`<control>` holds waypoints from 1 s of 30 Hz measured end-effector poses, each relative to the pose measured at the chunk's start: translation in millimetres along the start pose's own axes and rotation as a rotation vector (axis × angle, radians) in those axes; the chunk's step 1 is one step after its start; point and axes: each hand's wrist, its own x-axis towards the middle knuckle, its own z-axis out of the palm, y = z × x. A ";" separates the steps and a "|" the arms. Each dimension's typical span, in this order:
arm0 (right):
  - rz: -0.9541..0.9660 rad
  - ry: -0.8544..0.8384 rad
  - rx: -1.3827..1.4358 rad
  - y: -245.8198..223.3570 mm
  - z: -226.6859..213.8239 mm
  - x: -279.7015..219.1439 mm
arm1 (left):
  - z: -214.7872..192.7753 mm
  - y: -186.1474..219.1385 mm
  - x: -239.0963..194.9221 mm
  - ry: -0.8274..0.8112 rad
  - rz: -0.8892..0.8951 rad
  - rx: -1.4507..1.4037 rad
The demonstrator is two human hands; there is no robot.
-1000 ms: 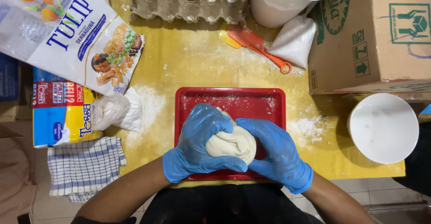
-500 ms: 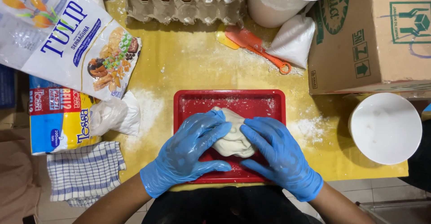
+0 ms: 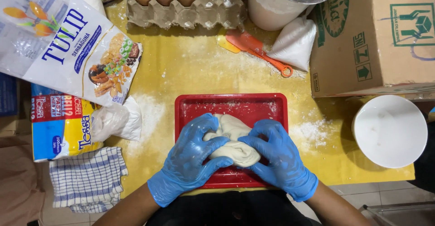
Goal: Kneading a ball of dough in a red tray on a table with baking ingredients nearby.
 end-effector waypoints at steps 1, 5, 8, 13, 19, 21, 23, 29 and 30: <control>0.037 -0.012 0.033 3.2 2.2 -2.4 | 0.9 0.2 1.3 -0.008 -0.044 -0.038; 0.157 -0.087 0.179 -1.9 0.6 1.4 | 7.8 -5.4 -1.1 -0.029 -0.185 -0.225; 0.178 -0.158 0.185 3.7 1.7 -0.2 | 7.3 -3.0 1.2 -0.185 -0.411 -0.248; 0.346 -0.279 0.321 6.4 -11.7 9.4 | 11.1 -11.3 1.3 -0.144 -0.373 -0.341; 0.297 -0.311 0.274 13.3 -7.5 8.5 | 8.8 -16.3 -0.2 -0.179 -0.594 -0.423; 0.284 -0.309 0.282 10.8 -8.3 13.7 | 12.9 -21.8 -4.7 -0.194 -0.602 -0.425; 0.332 -0.308 0.279 8.3 -9.1 18.6 | 23.3 -31.2 -12.8 -0.140 -0.498 -0.380; 0.326 -0.310 0.227 19.5 0.5 22.4 | 17.1 -28.4 3.7 -0.205 -0.514 -0.319; 0.323 -0.311 0.227 20.8 1.0 24.0 | 18.1 -30.3 3.5 -0.203 -0.515 -0.318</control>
